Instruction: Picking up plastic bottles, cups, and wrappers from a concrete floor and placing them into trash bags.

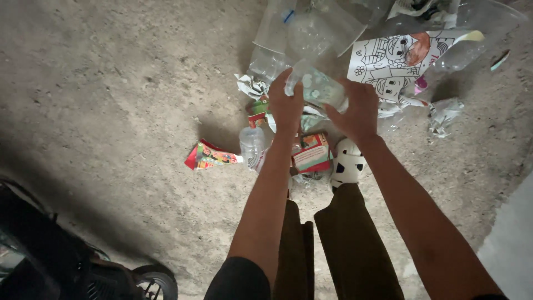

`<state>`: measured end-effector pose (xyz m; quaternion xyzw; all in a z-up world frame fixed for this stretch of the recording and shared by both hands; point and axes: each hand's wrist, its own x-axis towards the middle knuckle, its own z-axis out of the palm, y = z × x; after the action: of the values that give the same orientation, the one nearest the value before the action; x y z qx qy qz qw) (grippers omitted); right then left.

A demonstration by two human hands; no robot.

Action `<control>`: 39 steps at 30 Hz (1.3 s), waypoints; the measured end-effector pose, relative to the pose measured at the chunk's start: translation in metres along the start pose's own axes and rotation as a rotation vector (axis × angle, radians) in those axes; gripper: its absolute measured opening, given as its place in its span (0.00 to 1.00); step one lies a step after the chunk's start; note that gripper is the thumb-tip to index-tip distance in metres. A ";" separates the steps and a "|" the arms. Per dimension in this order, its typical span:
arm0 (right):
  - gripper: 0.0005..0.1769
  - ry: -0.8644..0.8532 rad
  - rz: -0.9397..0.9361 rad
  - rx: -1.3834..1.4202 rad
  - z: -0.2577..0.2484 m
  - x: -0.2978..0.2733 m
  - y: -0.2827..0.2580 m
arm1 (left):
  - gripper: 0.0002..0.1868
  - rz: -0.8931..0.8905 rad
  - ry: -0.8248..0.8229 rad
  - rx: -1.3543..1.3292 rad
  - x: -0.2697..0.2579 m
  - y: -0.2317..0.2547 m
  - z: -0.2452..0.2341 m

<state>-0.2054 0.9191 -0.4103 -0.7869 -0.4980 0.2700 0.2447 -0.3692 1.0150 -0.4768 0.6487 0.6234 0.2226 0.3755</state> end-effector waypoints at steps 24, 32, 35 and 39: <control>0.37 0.188 0.470 0.389 -0.108 -0.162 -0.137 | 0.17 -0.298 -0.172 -0.393 -0.138 0.115 -0.160; 0.35 0.269 0.520 0.461 -0.187 -0.238 -0.225 | 0.13 0.037 -0.156 -0.164 -0.195 0.165 -0.253; 0.36 0.250 0.591 0.462 -0.218 -0.267 -0.263 | 0.15 0.033 -0.182 -0.252 -0.212 0.208 -0.301; 0.38 0.212 0.555 0.480 -0.244 -0.308 -0.295 | 0.17 -0.041 -0.285 -0.389 -0.235 0.231 -0.346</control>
<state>-0.3449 0.7216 0.0177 -0.8358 -0.1606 0.3520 0.3895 -0.5119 0.8723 -0.0435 0.5763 0.5224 0.2372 0.5820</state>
